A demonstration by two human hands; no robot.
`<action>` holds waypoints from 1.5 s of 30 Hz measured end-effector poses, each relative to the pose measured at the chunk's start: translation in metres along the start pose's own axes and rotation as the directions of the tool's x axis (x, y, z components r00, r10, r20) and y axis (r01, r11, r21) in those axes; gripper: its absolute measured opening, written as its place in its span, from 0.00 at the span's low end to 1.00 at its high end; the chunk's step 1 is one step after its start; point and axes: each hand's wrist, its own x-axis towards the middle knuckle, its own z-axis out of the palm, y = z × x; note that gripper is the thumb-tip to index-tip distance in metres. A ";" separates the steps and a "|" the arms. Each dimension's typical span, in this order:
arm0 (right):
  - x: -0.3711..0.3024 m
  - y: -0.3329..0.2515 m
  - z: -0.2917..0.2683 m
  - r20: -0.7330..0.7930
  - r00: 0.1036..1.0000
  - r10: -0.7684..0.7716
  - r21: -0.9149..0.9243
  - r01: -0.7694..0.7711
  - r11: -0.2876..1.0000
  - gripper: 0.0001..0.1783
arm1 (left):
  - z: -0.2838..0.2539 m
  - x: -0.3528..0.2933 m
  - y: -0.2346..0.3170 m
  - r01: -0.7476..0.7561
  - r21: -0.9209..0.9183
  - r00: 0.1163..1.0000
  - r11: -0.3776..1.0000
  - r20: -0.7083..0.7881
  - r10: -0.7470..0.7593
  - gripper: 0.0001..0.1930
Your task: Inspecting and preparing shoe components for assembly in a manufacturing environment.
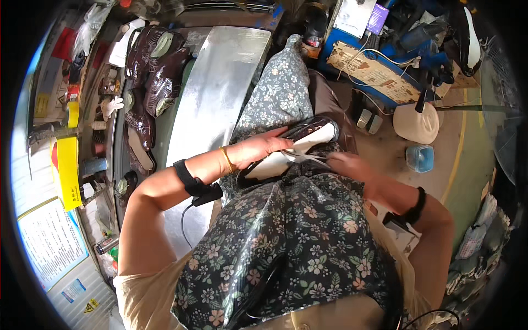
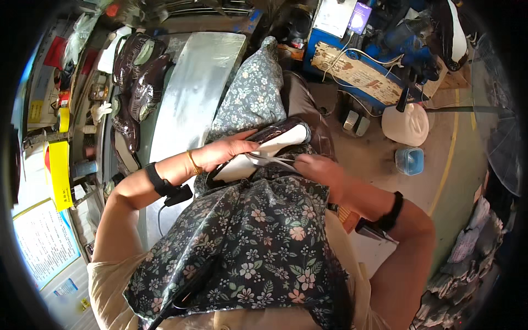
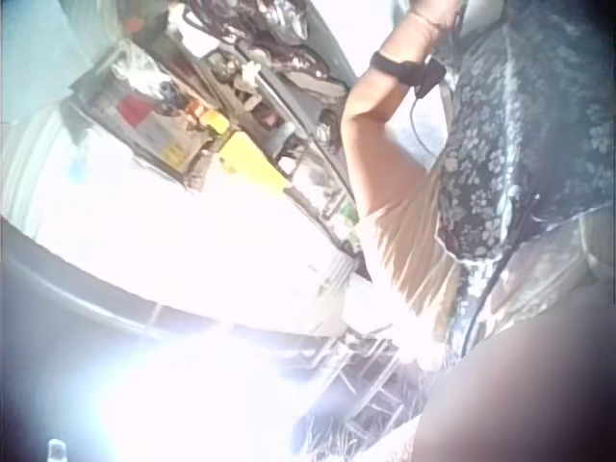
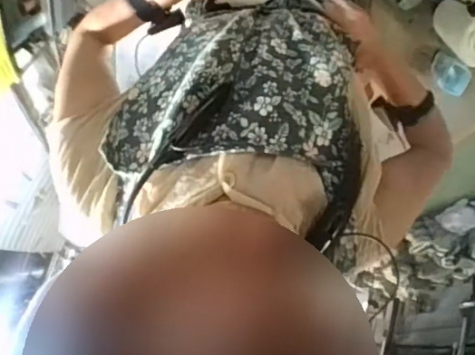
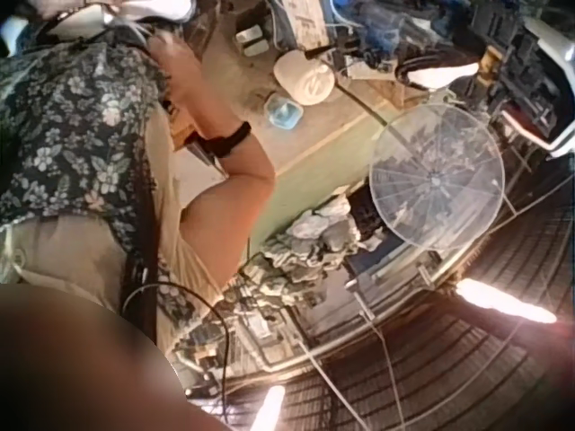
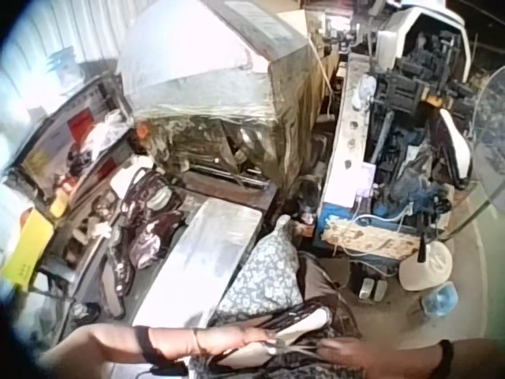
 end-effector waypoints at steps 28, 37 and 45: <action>0.297 0.052 -0.035 -0.533 0.813 0.234 -0.261 -0.422 0.868 0.20 | -0.029 -0.073 -0.072 0.520 0.835 0.454 0.180 -0.448 0.770 0.30; 0.239 0.090 -0.065 -0.401 0.896 -0.193 -0.411 0.012 0.912 0.23 | -0.043 -0.066 -0.107 0.109 0.964 0.477 0.242 -0.265 0.838 0.18; -0.017 0.051 -0.375 -0.989 0.091 0.115 -0.110 -0.978 -0.179 0.41 | -0.021 -0.064 -0.054 -0.117 0.905 0.352 0.409 -0.347 0.869 0.08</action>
